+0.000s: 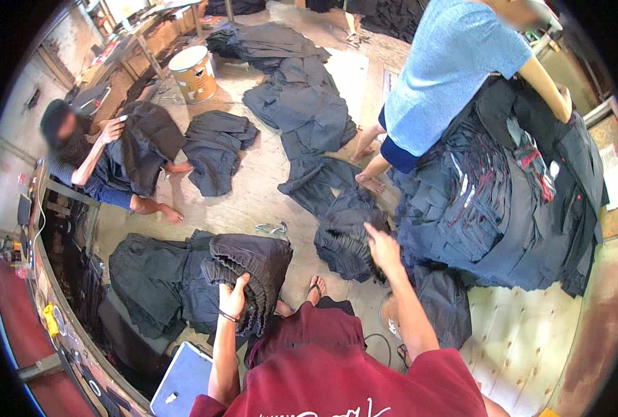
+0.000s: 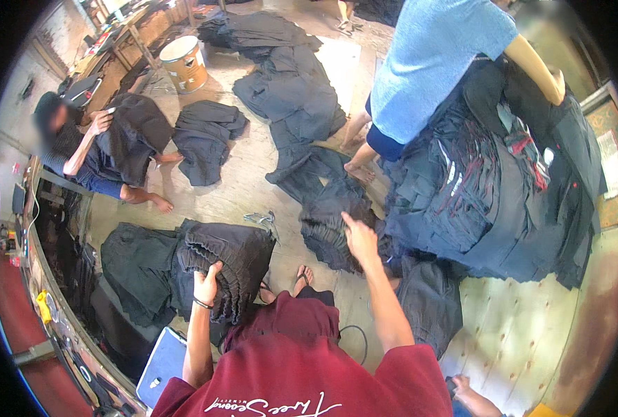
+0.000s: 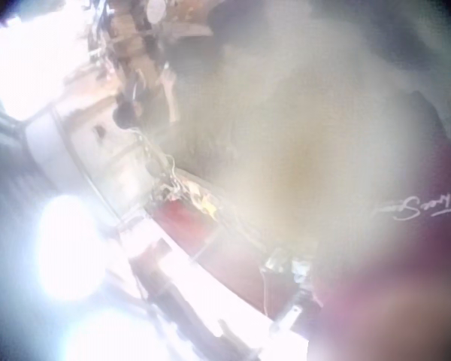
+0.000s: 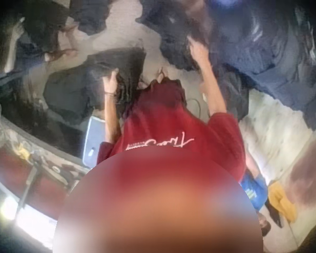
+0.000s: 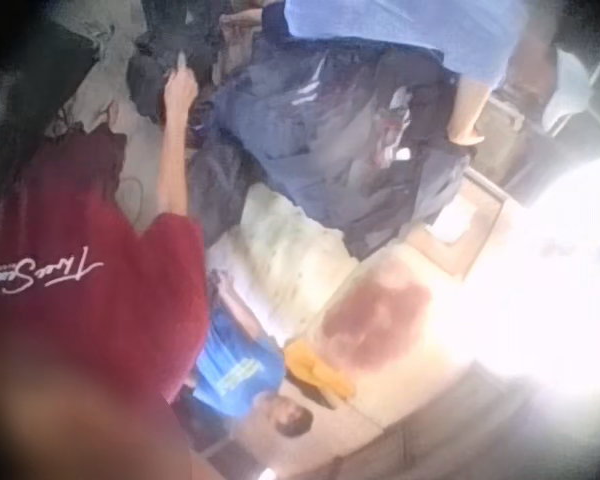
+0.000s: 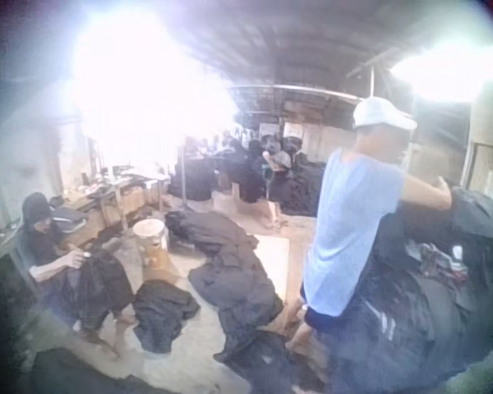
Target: The person repeatedly picks up dark garments from a pile on the floor, turns them inside out, and places them on a nearby table. Other workers are also handling similar garments in the same room.
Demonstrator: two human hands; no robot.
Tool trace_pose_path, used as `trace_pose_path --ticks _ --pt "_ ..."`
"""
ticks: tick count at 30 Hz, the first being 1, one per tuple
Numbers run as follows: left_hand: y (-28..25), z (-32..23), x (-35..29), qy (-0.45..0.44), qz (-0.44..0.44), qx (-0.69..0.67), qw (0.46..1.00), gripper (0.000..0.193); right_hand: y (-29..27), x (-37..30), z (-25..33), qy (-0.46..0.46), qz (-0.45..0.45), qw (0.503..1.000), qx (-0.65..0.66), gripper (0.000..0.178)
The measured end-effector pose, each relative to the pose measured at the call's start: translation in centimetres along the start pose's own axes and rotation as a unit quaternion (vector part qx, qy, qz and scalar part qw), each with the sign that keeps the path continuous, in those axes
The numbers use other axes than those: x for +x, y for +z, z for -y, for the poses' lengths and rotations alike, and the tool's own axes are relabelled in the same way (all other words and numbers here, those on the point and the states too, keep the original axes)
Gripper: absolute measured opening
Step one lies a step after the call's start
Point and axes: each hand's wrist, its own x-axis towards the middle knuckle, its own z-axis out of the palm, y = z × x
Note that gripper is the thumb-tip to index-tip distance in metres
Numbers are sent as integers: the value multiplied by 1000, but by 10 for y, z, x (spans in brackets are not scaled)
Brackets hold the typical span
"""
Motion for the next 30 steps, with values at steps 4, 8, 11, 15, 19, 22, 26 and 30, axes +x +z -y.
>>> trace_pose_path --ticks 4,8,11,15,19,22,26,30 --pt "-3 7 3 -77 3 46 996 17 77 -5 5 90 217 971 32 49" --pt "3 8 8 -128 -29 122 984 23 77 -2 109 -52 157 932 321 68" --pt "13 -5 7 -34 42 3 999 18 48 -15 201 -156 116 899 392 75" --pt "18 -32 9 -33 47 -18 998 17 15 -12 245 -248 54 891 378 74" --pt "10 -49 9 41 30 33 998 18 9 -8 236 -128 130 870 459 51" --pt "-1 -58 9 34 61 102 992 23 7 -2 221 13 114 885 451 35" --pt "-3 -75 6 261 10 229 938 27 0 10 209 -23 5 859 512 34" --pt "-2 -103 2 370 -64 334 865 24 -24 23 203 -90 -37 872 479 31"
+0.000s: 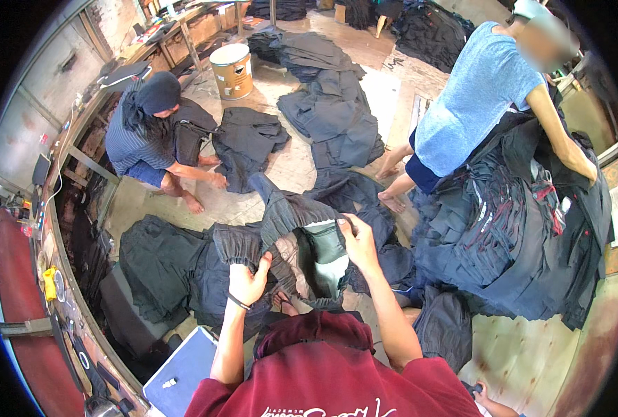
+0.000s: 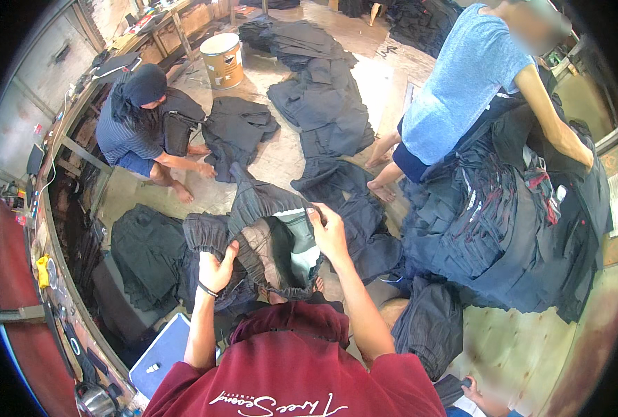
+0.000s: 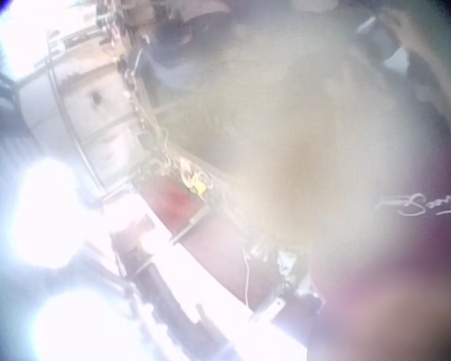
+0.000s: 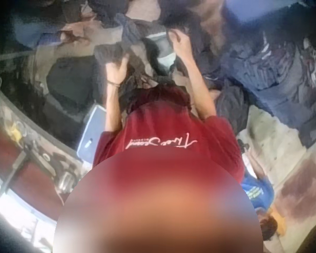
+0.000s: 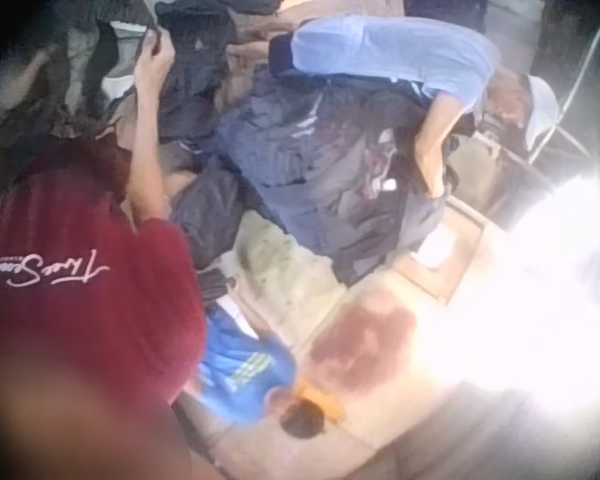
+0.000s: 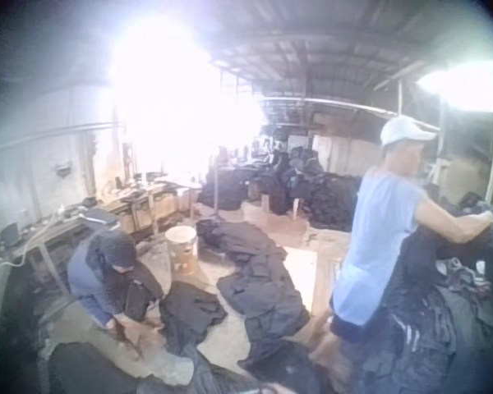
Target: The person repeatedly picks up dark garments from a pile on the floor, turns them inside out, and places them on a nearby table. Other workers are also handling similar garments in the same room.
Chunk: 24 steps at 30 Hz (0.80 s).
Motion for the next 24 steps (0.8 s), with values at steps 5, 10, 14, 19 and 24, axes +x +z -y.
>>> trace_pose_path --ticks 5,10,14,19,24 --pt "-34 -21 14 -93 113 -96 985 30 -22 10 32 1 -24 991 -132 41" --pt "-31 -50 3 19 103 7 994 39 -8 1 39 2 -5 998 -62 51" --pt "-23 -61 0 29 125 -21 992 26 3 -4 39 27 -25 999 -19 48" --pt "-9 -55 6 25 83 -8 996 20 13 -10 49 23 3 1000 -8 40" --pt "1 -37 9 -78 141 -31 987 27 22 -11 58 -3 -24 994 -103 37"
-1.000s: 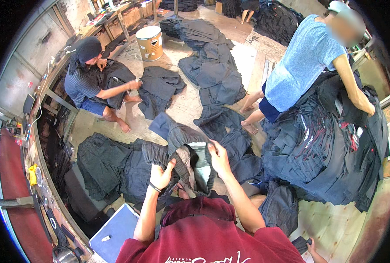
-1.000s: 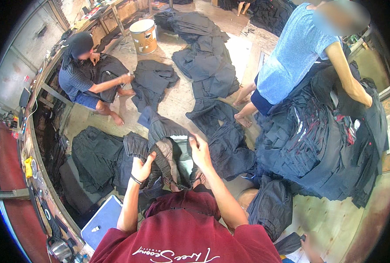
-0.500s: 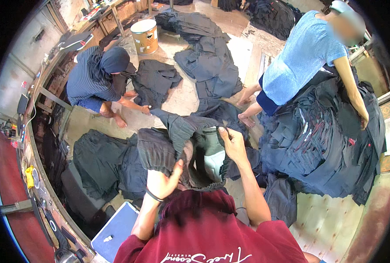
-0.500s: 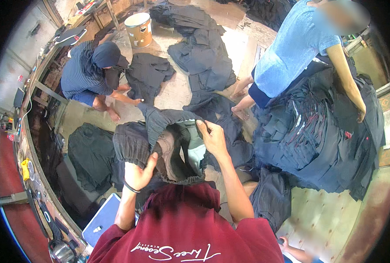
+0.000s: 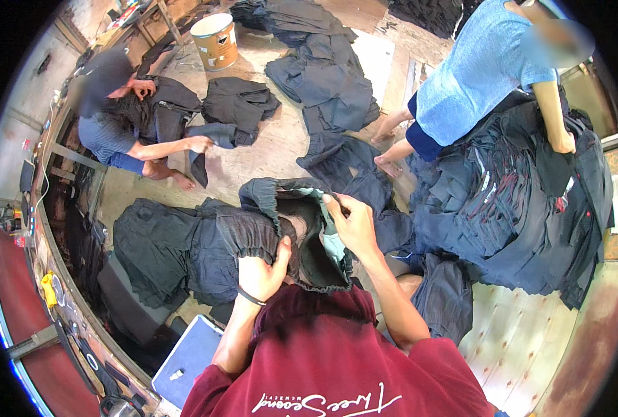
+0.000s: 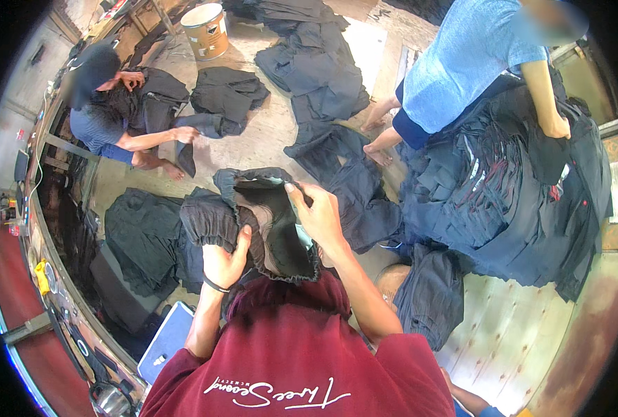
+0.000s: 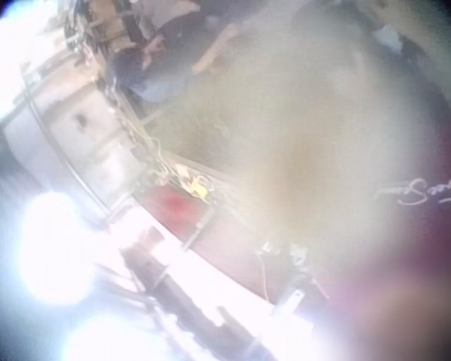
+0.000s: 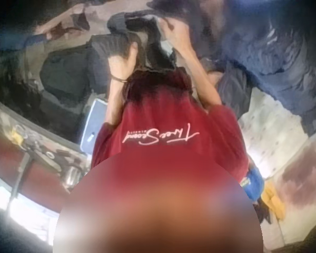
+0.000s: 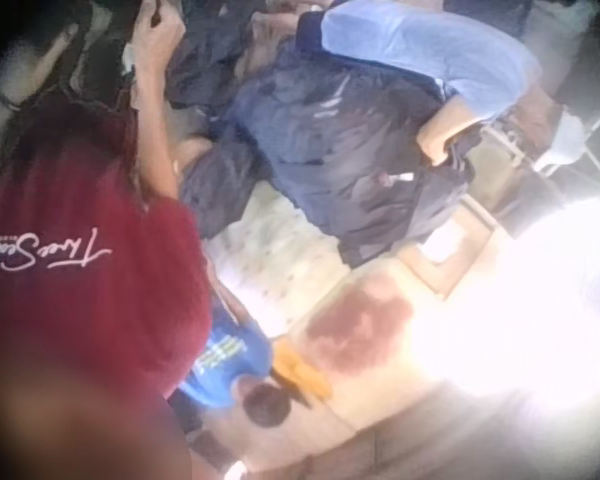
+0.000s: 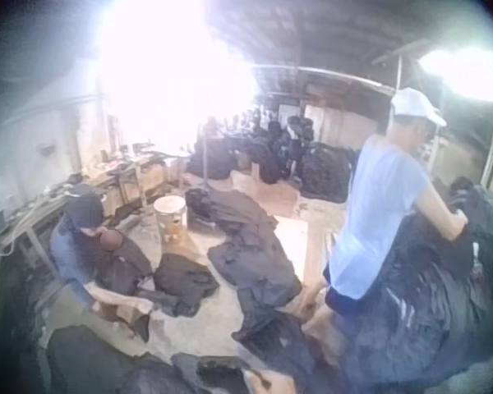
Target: The person repeatedly picks up dark garments from a pile on the floor, turns them inside out, and places them on a nearby table. Other workers are also handling similar garments in the same room.
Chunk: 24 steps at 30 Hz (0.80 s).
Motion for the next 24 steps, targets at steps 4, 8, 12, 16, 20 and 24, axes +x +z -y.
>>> trace_pose_path --ticks 4,8,12,16,20,24 --pt "14 13 2 14 -38 -8 999 33 2 0 -6 -49 -26 998 -40 34" --pt "32 28 9 29 -36 -23 999 29 -14 -1 -38 -34 22 996 -80 29" --pt "48 52 11 -162 1 -237 958 25 -66 7 -92 5 -45 981 -186 30" --pt "59 78 -9 -266 -11 -329 906 24 -131 18 -133 -13 -32 955 -293 33" --pt "67 103 -26 -351 -5 -387 853 12 -157 22 -165 -14 -31 934 -356 35" --pt "76 107 -28 -360 -7 -366 858 7 -137 1 -224 15 -7 917 -398 37"
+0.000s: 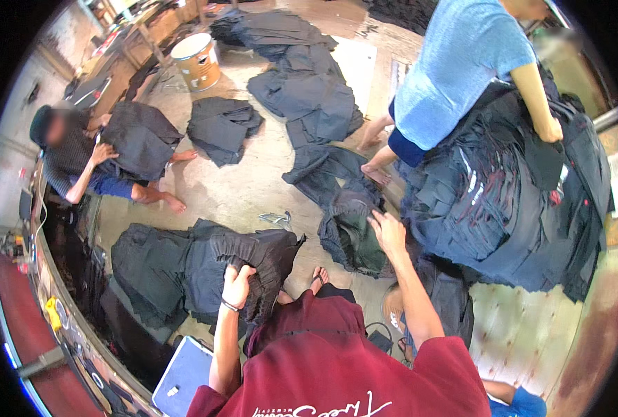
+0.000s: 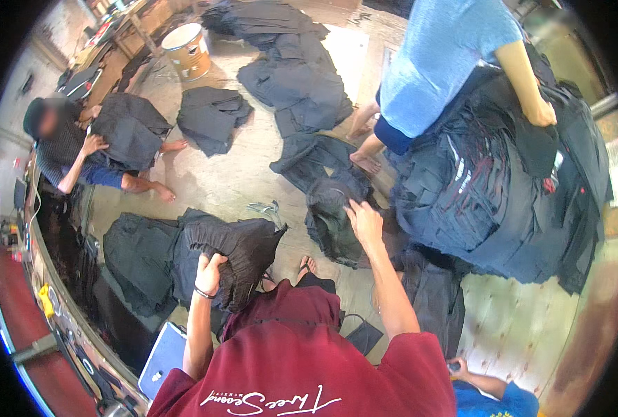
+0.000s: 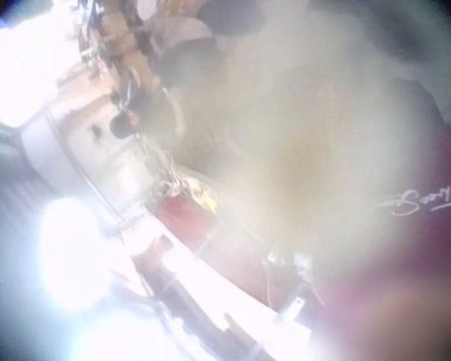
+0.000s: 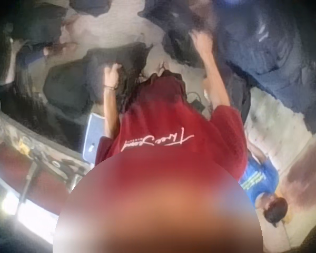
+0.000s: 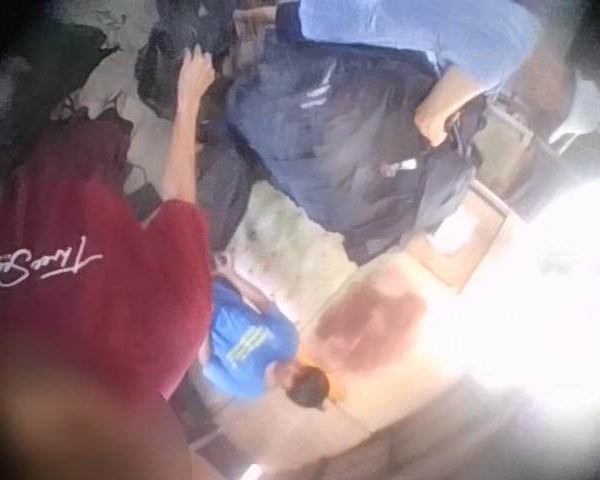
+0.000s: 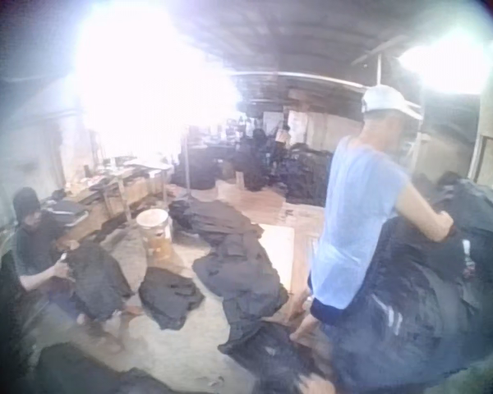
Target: The person repeatedly picks up dark garments from a pile on the floor, turns them inside out, and places them on a nearby table. Other workers are also handling similar garments in the same room.
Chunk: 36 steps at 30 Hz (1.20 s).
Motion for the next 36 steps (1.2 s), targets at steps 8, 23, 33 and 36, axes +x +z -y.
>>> trace_pose_path --ticks 8,23,33,36 --pt "24 -15 1 44 -76 233 969 42 72 -32 94 10 234 932 277 60" --pt "49 -136 -52 387 -49 273 880 57 -5 -9 195 80 139 799 579 30" --pt "68 -155 -92 433 -44 321 841 67 -38 -24 210 43 172 739 650 24" --pt "70 -152 -94 414 -21 327 849 64 -41 -30 212 56 166 718 673 25"
